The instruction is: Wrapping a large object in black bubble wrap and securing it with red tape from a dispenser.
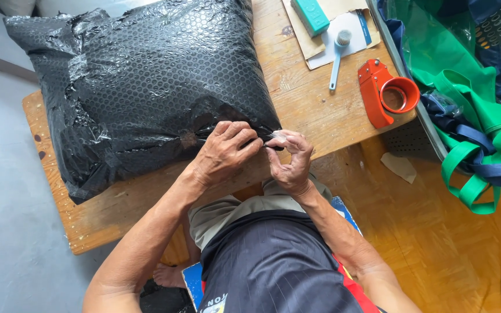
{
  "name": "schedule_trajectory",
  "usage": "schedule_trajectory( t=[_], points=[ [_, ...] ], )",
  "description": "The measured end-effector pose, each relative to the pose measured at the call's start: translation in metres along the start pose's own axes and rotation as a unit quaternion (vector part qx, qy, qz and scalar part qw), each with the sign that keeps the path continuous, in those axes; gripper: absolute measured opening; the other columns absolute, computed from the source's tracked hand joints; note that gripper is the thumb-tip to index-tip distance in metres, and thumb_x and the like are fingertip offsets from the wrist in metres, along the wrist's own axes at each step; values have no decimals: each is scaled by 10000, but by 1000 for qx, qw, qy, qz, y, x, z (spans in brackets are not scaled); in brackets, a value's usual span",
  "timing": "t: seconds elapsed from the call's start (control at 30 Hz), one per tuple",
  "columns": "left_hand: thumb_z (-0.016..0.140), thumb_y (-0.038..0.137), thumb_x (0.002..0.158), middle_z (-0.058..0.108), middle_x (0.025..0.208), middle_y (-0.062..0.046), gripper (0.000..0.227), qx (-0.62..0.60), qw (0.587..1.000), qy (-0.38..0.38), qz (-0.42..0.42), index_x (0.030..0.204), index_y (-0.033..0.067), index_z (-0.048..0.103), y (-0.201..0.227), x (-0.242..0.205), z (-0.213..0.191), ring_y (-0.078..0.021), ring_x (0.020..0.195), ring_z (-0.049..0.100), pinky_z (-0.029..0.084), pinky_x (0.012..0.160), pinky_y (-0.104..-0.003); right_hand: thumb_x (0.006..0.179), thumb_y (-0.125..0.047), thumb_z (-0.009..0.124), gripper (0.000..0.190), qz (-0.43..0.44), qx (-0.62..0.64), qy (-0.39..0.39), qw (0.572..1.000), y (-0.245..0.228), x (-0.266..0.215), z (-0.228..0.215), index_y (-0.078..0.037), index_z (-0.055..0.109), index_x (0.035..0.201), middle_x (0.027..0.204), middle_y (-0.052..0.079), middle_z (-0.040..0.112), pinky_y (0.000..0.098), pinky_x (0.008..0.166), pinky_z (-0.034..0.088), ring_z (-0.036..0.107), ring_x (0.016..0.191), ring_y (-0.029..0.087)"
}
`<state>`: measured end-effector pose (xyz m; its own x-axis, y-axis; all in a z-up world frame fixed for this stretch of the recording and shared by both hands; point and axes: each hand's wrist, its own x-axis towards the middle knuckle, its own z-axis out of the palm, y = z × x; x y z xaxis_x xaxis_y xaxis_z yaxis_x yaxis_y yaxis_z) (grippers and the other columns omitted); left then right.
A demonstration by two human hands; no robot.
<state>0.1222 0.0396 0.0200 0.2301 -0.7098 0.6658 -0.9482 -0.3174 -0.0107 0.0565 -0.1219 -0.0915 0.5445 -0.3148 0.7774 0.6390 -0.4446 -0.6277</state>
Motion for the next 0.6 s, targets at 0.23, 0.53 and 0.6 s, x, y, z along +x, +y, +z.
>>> schedule_trajectory(
  t=[0.23,0.53,0.6],
  points=[
    [496,167,1080,544,790,-46,232,-36,999,-18,25,897,134,634,-14,-8,16,-243,838,594,475,729,-332,824,45,815,527,51,-8,-24,998,-17,19,-11,26,432,1186,852,54,769,395,874,584,742,936,297],
    [684,305,966,569,660,-19,231,-109,988,-78,-78,858,143,562,-24,-15,25,-198,803,625,491,709,-313,850,-112,872,485,33,-90,2,995,-36,38,-44,-41,545,1201,1211,121,388,429,1046,450,497,1194,295],
    [727,302,929,593,671,-32,234,-126,984,-96,-84,883,140,564,-26,-14,24,-210,813,634,493,714,-329,879,-120,845,264,36,-91,-12,995,-43,38,-44,-94,659,1064,1231,113,439,406,994,476,528,1145,262]
  ],
)
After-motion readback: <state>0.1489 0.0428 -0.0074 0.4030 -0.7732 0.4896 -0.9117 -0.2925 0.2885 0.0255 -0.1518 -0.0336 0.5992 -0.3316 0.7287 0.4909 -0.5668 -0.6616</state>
